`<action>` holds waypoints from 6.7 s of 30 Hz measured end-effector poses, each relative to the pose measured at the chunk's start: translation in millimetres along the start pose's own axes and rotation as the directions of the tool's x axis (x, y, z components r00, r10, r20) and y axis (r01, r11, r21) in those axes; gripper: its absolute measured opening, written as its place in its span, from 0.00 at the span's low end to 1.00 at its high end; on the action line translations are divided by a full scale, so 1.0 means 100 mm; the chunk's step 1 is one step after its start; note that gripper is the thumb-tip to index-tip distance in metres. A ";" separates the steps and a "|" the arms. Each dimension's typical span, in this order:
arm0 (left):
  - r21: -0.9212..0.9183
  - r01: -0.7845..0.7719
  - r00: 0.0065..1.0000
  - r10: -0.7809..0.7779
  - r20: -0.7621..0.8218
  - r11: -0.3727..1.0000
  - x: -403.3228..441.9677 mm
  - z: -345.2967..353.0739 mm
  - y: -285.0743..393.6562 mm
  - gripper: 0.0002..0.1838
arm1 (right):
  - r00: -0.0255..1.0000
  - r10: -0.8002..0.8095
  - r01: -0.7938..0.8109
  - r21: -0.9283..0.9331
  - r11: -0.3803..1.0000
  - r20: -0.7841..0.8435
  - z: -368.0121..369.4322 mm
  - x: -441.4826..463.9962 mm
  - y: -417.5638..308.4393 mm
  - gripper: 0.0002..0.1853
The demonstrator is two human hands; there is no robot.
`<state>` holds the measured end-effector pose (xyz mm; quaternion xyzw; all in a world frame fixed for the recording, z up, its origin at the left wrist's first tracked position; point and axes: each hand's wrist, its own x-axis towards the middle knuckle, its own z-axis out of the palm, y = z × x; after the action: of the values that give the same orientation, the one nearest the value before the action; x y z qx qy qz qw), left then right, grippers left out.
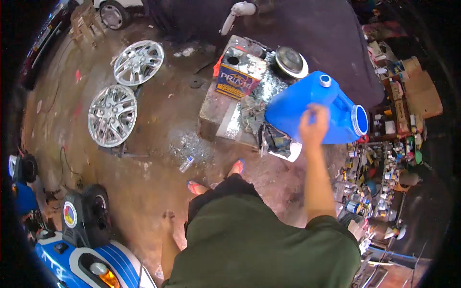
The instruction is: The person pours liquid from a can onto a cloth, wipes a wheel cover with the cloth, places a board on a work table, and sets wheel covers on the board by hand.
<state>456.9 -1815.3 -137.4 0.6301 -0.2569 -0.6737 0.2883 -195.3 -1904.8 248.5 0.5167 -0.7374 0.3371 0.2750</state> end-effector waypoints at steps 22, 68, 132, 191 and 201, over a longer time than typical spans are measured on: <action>0.364 0.268 0.961 -0.221 -0.165 0.892 -0.67 0.93 0.46 0.12 | 0.849 0.313 -0.250 -0.200 0.947 0.426 -0.45 1.43 1.64 0.18; 0.392 0.042 0.932 0.105 -0.347 0.919 -2.04 2.03 -0.84 0.13 | 0.043 -0.454 0.469 0.383 0.796 0.890 1.75 -0.54 1.23 0.59; 0.501 -0.388 0.869 0.126 0.478 0.773 -0.49 3.47 0.75 0.19 | 0.513 0.858 -0.856 0.066 0.513 -0.016 -1.92 -2.28 2.75 0.36; 0.647 -0.714 0.646 0.607 0.463 0.266 -0.03 5.96 1.68 0.21 | 0.654 -0.084 -0.364 0.410 0.836 0.752 0.64 -1.25 1.96 0.19; 0.823 -0.568 0.701 0.514 0.494 -0.016 1.44 7.33 2.52 0.14 | 0.644 0.333 -0.626 0.224 0.747 0.689 -0.37 -1.58 2.03 0.12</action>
<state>-263.4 -2107.2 -5.0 0.5003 -0.8334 -0.2211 0.0788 -335.7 -1736.7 109.3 0.4230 -0.8000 0.3726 -0.2056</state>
